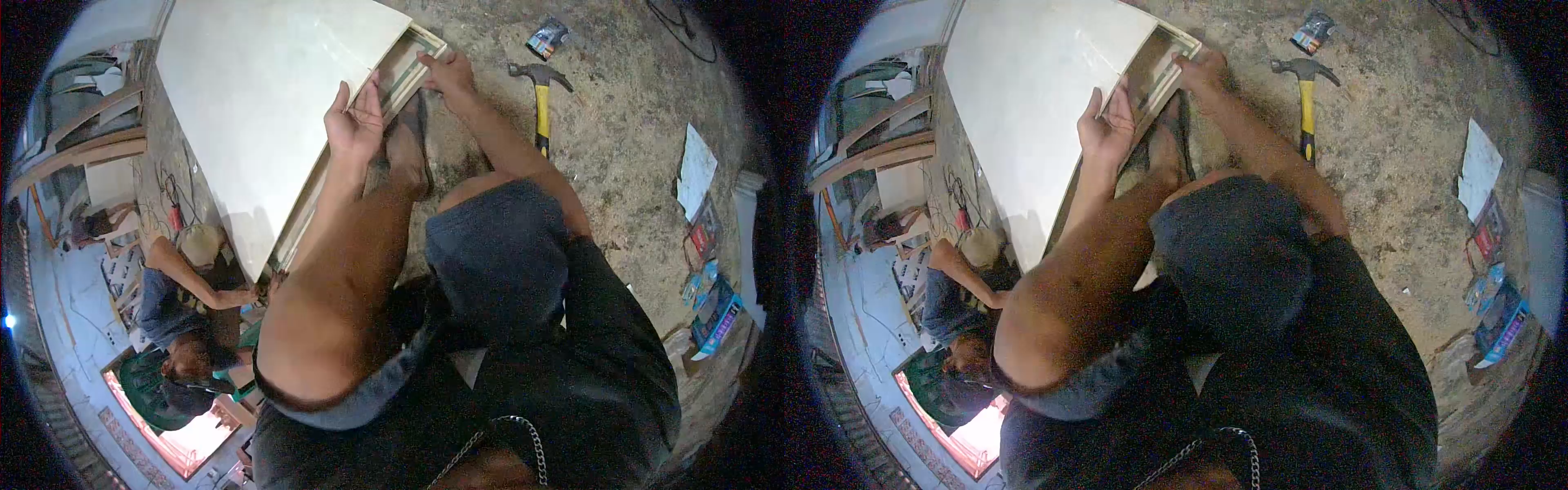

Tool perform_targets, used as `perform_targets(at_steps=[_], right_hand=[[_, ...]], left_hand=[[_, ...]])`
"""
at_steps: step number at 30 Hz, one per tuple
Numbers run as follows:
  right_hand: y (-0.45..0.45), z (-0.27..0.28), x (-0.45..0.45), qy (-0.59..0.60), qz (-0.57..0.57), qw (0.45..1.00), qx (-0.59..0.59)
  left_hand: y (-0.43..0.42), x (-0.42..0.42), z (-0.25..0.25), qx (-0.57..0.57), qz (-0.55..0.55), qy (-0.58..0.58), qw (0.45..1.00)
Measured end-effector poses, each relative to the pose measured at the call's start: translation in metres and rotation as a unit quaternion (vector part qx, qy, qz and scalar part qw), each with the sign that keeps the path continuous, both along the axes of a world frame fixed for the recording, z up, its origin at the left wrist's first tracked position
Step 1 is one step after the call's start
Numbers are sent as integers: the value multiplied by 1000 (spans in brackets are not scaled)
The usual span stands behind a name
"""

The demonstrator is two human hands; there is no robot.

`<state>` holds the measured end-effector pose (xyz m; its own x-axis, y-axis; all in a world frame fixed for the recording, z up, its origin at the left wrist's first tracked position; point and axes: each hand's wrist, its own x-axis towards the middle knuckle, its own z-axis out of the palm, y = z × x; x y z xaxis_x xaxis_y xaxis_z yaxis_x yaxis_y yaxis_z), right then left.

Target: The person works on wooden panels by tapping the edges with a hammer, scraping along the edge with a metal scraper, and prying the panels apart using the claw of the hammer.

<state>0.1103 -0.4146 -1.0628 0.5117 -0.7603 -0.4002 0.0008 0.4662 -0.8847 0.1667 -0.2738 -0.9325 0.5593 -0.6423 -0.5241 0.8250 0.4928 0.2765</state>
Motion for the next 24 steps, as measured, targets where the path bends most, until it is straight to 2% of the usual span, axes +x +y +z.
perform_targets(at_steps=[2,5,6,8,12,19,22,24], right_hand=[[-3,4,-4,17,38,999,33],[0,18,-12,37,26,998,52],[3,14,-9,-1,5,1000,15],[0,12,-9,3,6,1000,23],[0,11,-10,10,22,999,25],[1,-32,4,29,-17,998,48],[1,-34,-3,82,43,996,14],[1,-43,0,140,28,973,-182]], left_hand=[[-3,-3,0,26,11,-5,1000],[-3,-4,-7,50,22,-13,998],[1,-6,-8,59,23,-8,998],[1,-2,-8,17,0,14,1000],[3,3,-11,11,-22,8,1000],[-1,2,-20,37,4,14,999],[0,0,-24,54,17,32,998],[-7,3,-26,60,19,34,997]])
